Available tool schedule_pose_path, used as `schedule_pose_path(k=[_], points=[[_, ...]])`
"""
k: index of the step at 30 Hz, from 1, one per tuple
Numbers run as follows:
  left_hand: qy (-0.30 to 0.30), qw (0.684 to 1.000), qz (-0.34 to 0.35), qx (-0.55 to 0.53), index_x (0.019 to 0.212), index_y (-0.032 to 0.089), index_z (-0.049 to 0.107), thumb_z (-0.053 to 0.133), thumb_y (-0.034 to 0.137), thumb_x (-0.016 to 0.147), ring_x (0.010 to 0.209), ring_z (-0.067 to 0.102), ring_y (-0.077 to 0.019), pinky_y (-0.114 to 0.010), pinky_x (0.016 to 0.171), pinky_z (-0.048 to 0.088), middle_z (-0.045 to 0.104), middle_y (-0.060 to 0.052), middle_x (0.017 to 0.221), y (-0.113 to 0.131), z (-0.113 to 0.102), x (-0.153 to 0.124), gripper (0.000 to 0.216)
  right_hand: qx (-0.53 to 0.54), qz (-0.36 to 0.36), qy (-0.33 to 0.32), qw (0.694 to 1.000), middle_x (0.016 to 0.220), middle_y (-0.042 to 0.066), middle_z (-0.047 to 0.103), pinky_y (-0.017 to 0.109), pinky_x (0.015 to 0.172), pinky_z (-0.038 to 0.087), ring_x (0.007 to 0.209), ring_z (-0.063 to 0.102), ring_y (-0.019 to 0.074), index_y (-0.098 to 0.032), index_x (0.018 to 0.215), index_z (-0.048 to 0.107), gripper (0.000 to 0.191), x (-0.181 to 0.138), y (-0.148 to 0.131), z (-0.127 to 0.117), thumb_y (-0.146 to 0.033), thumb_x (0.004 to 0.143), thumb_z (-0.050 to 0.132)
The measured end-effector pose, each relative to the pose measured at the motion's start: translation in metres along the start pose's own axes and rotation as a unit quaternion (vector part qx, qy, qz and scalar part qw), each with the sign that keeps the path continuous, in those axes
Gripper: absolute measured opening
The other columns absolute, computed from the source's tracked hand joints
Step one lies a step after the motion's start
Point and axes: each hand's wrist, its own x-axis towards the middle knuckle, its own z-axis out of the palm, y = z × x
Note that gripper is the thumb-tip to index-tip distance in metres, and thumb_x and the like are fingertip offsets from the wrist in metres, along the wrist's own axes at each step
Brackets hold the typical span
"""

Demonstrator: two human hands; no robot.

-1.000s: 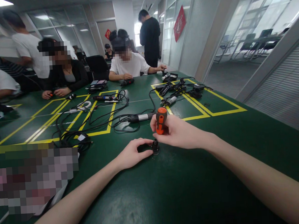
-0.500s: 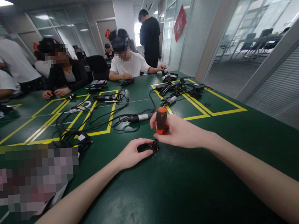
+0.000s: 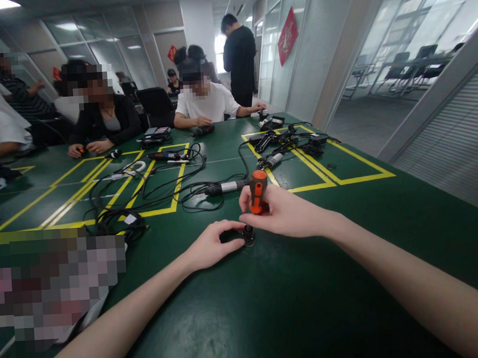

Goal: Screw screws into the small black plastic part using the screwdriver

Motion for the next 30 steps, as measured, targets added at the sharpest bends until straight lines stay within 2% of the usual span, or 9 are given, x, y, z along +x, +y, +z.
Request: schedule_pose_path(k=[2,5,11,20,30], points=[[0.004,1.0,0.004,0.003,0.122,0.019,0.074,0.071,0.026,0.088,0.114,0.067,-0.0246,-0.037,0.108,0.045,0.076,-0.006,0.122,-0.0007,0.0003,0.0002,0.035,-0.005,-0.006,0.002,1.0,0.069,-0.004,0.051,0.028,0.062,0.04,0.06,0.046,0.0117,-0.018,0.083,0.056,0.008,0.0003,0.0,-0.0002,-0.021,0.088,0.062],[0.01,1.0,0.009,0.007,0.121,0.02,0.075,0.071,0.026,0.087,0.113,0.067,-0.0241,-0.037,0.107,0.046,0.077,-0.006,0.121,-0.0021,0.0004,0.0005,0.035,-0.011,-0.007,0.0,1.0,0.073,-0.004,0.051,0.028,0.064,0.039,0.062,0.046,0.0118,-0.018,0.088,0.058,0.004,-0.0001,0.0012,-0.0012,-0.015,0.087,0.059],[0.008,1.0,0.011,0.011,0.12,0.019,0.075,0.071,0.026,0.087,0.112,0.067,-0.0239,-0.037,0.108,0.046,0.077,-0.006,0.121,-0.0019,-0.0001,0.0007,0.034,-0.019,-0.01,0.009,1.0,0.078,-0.003,0.053,0.028,0.064,0.038,0.065,0.047,0.0128,-0.019,0.094,0.056,0.018,-0.0024,0.0017,-0.0019,-0.009,0.08,0.06],[0.004,1.0,0.008,0.016,0.12,0.02,0.074,0.07,0.027,0.088,0.112,0.068,-0.0246,-0.038,0.108,0.046,0.076,-0.006,0.12,-0.0005,-0.0011,0.0002,0.033,0.0,0.005,0.012,1.0,0.07,-0.006,0.049,0.027,0.059,0.037,0.059,0.045,0.0121,-0.019,0.096,0.056,0.02,-0.0004,0.0035,-0.0008,-0.015,0.078,0.064],[0.002,1.0,0.011,0.02,0.12,0.019,0.074,0.069,0.031,0.089,0.11,0.068,-0.0251,-0.038,0.107,0.047,0.077,-0.007,0.12,0.0016,-0.0019,0.0,0.033,0.021,0.019,-0.007,1.0,0.074,-0.005,0.052,0.026,0.057,0.04,0.062,0.05,0.0128,-0.019,0.098,0.056,0.024,-0.0008,0.0054,-0.0002,-0.015,0.076,0.064]])
